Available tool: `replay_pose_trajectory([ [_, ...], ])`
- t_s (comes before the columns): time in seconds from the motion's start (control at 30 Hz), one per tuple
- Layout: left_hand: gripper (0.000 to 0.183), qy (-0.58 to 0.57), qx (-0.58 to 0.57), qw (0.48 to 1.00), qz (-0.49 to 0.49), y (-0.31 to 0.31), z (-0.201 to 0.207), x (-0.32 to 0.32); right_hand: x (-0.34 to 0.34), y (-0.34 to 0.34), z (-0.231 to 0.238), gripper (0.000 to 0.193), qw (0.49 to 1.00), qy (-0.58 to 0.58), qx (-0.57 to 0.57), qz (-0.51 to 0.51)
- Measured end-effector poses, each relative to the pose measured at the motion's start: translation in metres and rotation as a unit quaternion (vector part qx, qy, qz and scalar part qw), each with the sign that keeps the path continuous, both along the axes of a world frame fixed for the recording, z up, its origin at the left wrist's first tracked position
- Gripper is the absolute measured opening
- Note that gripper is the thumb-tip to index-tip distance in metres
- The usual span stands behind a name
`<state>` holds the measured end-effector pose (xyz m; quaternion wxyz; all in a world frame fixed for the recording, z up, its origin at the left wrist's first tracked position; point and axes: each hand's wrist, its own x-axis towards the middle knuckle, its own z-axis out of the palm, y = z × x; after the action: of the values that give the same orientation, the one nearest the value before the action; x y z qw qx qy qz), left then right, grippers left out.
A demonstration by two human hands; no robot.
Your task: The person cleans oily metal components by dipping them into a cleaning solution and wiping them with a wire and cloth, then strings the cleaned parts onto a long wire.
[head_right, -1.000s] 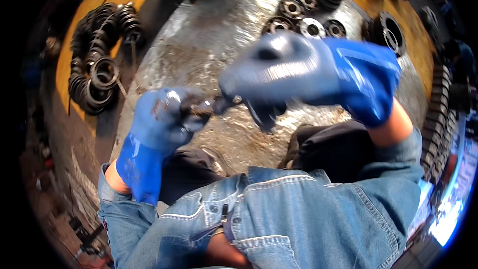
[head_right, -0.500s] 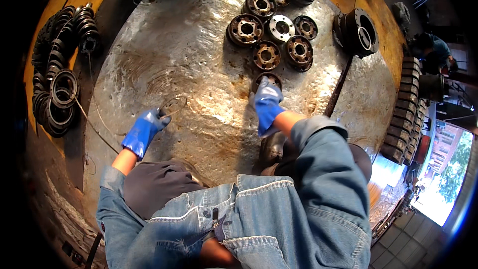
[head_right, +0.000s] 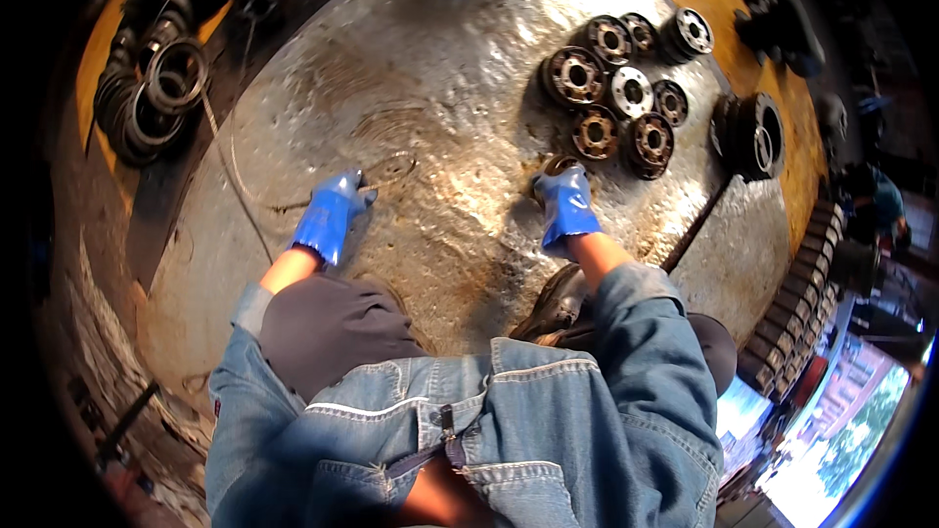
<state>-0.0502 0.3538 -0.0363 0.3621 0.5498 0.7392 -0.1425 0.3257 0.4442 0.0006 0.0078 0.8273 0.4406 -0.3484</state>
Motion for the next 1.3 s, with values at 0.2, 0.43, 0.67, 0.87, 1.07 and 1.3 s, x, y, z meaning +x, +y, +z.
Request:
replay_pose_trajectory([
  [0.2, 0.053, 0.021, -0.023, 0.999, 0.012, 0.012, 0.035, -0.006, -0.079, -0.003, -0.012, 0.045, 0.827, 0.554, 0.001, -0.099],
  [0.43, 0.055, 0.048, -0.050, 0.996, -0.060, 0.013, 0.048, -0.007, -0.183, -0.001, 0.010, 0.066, 0.891, 0.435, -0.083, 0.096],
  [0.67, 0.054, 0.033, -0.114, 0.989, -0.085, -0.016, 0.019, -0.028, -0.182, -0.026, -0.028, 0.068, 0.908, 0.376, 0.029, 0.181],
  [0.87, 0.049, -0.023, -0.111, 0.989, -0.092, -0.009, 0.016, 0.008, -0.177, -0.062, -0.080, 0.059, 0.888, 0.432, 0.154, 0.033],
  [1.07, 0.041, -0.026, -0.101, 0.991, -0.083, 0.012, 0.013, 0.036, -0.176, -0.053, -0.078, 0.061, 0.935, 0.287, 0.168, 0.124],
  [1.3, 0.039, -0.004, -0.082, 0.984, -0.157, -0.006, -0.001, 0.036, -0.132, -0.034, -0.047, 0.067, 0.829, 0.420, -0.200, 0.310],
])
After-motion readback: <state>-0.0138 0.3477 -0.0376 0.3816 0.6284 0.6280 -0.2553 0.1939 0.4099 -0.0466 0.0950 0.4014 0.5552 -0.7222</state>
